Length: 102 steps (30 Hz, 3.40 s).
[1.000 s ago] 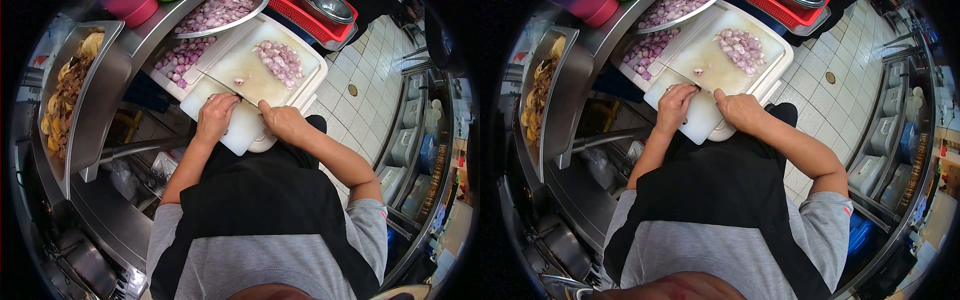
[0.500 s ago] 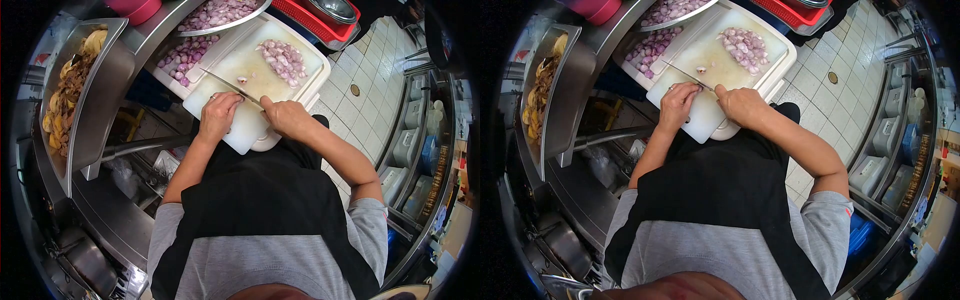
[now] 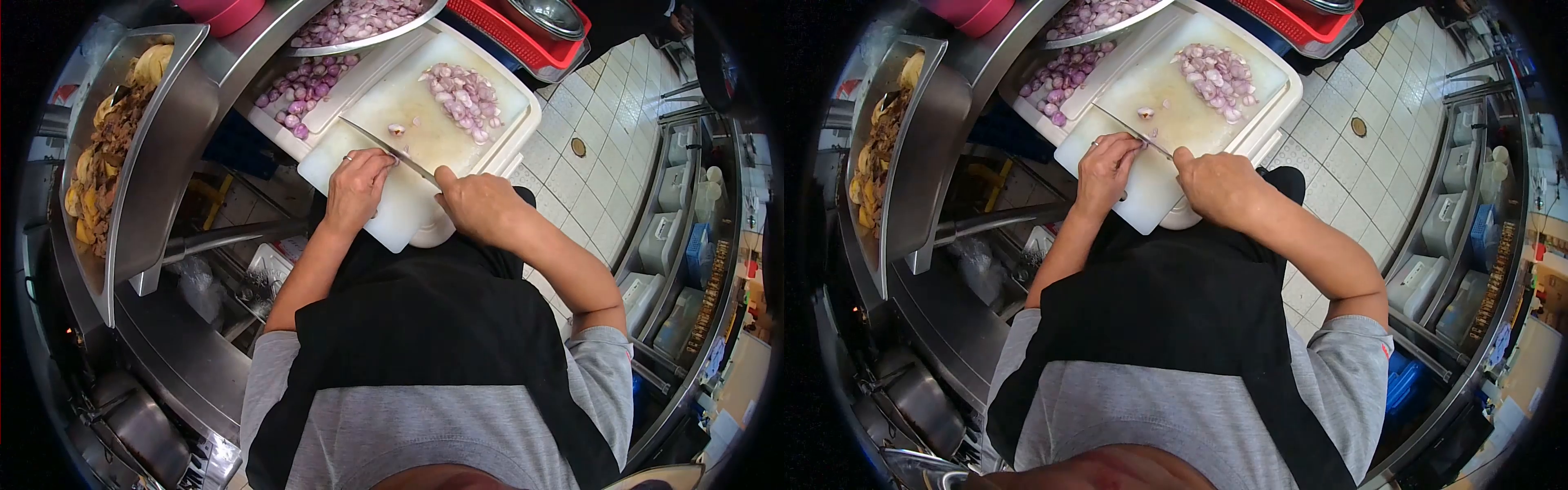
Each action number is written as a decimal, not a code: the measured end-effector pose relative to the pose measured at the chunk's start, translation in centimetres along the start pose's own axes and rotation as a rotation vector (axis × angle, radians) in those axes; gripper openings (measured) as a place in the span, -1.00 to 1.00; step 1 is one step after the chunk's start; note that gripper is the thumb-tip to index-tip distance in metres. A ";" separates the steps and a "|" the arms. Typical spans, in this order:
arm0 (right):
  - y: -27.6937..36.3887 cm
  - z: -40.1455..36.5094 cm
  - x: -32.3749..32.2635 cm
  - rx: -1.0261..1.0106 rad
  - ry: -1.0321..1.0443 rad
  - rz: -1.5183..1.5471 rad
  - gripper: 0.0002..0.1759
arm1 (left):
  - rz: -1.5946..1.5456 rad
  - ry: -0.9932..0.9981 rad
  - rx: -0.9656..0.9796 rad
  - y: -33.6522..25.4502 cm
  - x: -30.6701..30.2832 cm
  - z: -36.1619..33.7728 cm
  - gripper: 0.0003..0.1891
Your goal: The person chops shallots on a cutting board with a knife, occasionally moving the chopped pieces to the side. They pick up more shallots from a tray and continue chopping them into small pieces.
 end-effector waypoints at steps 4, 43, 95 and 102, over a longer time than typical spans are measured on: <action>-0.8 2.0 2.1 -0.034 -0.111 0.053 -0.73 | -0.003 -0.011 0.012 0.1 0.0 0.0 -0.86; -3.9 2.8 1.9 -0.022 -0.030 0.390 -0.65 | -0.024 0.024 0.003 0.9 0.5 0.4 -0.88; -0.8 1.3 2.1 0.022 -0.138 0.197 -0.67 | 0.091 0.027 0.099 -0.6 1.0 -0.1 -0.89; -0.1 0.9 2.5 0.052 -0.064 0.138 -0.69 | 0.108 0.005 0.113 -0.9 0.9 -0.4 -0.90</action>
Point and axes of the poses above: each hand's wrist, its own z-axis towards the middle knuckle, its own x-axis out of the palm, y = z × x, the point moved 9 cm from there along z, towards the middle knuckle, and after that the axes turned 8 degrees about y, right-handed, at the moved point
